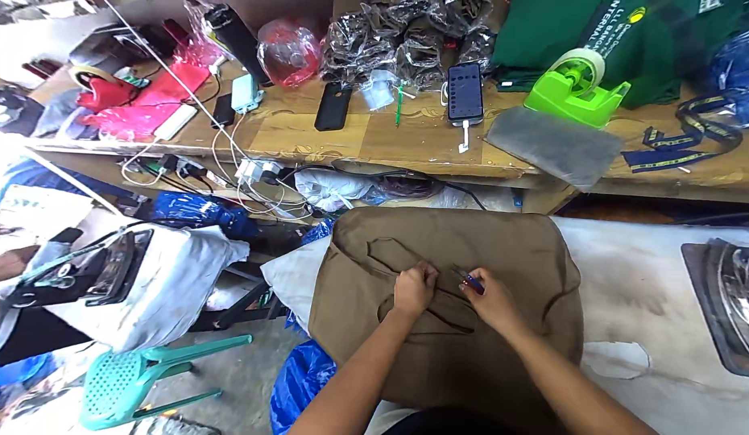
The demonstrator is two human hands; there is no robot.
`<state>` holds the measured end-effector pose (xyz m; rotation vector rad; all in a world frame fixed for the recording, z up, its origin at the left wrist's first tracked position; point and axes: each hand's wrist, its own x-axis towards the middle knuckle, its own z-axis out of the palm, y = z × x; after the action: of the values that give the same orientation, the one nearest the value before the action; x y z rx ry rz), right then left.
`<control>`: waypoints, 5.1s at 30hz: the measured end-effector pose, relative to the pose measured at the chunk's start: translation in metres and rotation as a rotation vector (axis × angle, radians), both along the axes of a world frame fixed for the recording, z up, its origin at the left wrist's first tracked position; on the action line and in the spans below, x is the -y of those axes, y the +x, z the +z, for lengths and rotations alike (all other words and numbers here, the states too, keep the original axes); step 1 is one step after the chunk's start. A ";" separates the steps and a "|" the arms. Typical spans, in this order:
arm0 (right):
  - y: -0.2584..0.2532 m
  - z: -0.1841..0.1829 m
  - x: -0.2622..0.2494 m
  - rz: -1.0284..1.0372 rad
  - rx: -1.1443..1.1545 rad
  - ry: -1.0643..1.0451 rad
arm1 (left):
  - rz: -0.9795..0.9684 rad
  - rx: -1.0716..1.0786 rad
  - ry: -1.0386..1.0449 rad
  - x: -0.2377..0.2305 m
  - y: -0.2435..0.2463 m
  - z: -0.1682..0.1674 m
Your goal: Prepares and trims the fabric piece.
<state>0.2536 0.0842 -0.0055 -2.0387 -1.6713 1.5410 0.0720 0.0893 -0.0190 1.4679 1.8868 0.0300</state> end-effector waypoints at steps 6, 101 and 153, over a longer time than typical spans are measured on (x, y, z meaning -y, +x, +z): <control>-0.003 0.010 0.002 0.054 0.129 0.005 | -0.253 0.037 -0.004 -0.002 -0.014 -0.005; -0.045 0.015 -0.013 0.099 0.304 0.161 | 0.644 -0.385 0.387 0.140 -0.283 0.042; -0.070 0.012 0.138 -0.364 0.141 0.124 | -0.040 -0.327 0.422 0.005 -0.264 0.045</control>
<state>0.1835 -0.0533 0.0068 -2.2703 -1.2988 1.1730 -0.1916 0.0840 0.0264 1.8857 2.2067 0.1897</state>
